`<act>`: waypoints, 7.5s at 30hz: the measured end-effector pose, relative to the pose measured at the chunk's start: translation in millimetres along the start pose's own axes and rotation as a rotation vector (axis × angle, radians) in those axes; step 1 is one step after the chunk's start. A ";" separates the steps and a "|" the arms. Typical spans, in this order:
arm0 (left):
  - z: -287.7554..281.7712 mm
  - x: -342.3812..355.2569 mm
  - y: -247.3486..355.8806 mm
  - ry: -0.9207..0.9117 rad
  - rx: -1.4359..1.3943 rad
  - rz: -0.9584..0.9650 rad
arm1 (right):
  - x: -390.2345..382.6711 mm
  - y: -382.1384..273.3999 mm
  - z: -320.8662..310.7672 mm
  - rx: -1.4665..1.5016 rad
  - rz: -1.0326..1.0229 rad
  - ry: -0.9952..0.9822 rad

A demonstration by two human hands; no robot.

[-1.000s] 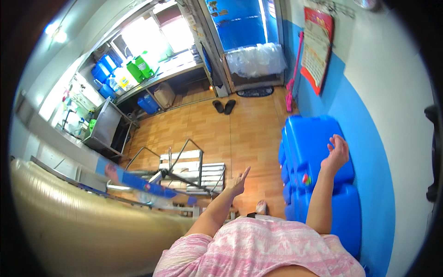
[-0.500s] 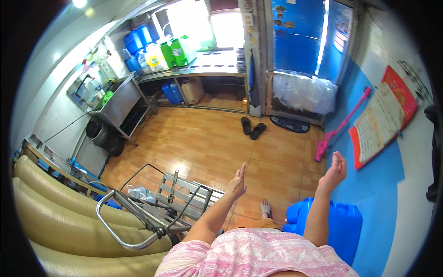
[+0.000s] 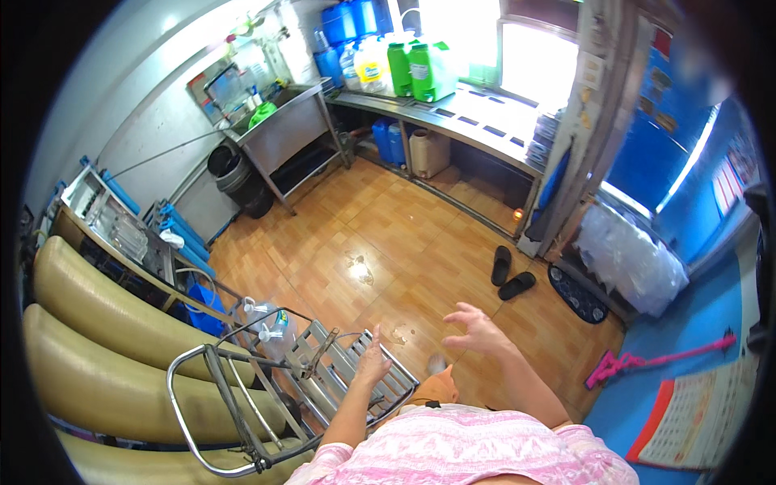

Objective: The person washes a green plastic container and its lid in a stainless steel sink using a sponge and running water. They scrub the lid and container, rinse them, and place the lid back on the container. The person also briefly opens a large blue barrel and returns to the sink to continue washing the container.

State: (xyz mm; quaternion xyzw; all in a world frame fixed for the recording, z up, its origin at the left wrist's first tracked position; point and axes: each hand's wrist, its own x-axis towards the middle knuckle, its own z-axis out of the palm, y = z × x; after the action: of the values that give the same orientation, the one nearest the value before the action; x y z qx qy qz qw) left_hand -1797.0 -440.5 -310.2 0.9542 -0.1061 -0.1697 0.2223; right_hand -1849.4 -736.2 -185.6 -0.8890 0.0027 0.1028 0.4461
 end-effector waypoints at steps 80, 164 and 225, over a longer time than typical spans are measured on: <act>-805.2 1253.3 -427.1 1.423 -0.199 -0.356 | 1774.8 -349.7 -35.4 -0.464 -0.599 0.231; -1121.2 1604.7 -784.0 0.863 -2.361 -0.434 | 2001.0 -432.2 44.6 -1.055 -0.199 -1.617; -869.2 1489.3 -598.4 1.054 -0.753 -0.580 | 1952.9 -502.2 138.8 -0.154 -1.070 -0.081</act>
State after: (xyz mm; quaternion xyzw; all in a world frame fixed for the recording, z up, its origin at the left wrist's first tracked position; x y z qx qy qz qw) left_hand -28.5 8.8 -264.5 0.7573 0.3398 0.2371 0.5048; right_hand 85.6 -153.9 -229.8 -0.7916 -0.4751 -0.1047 0.3696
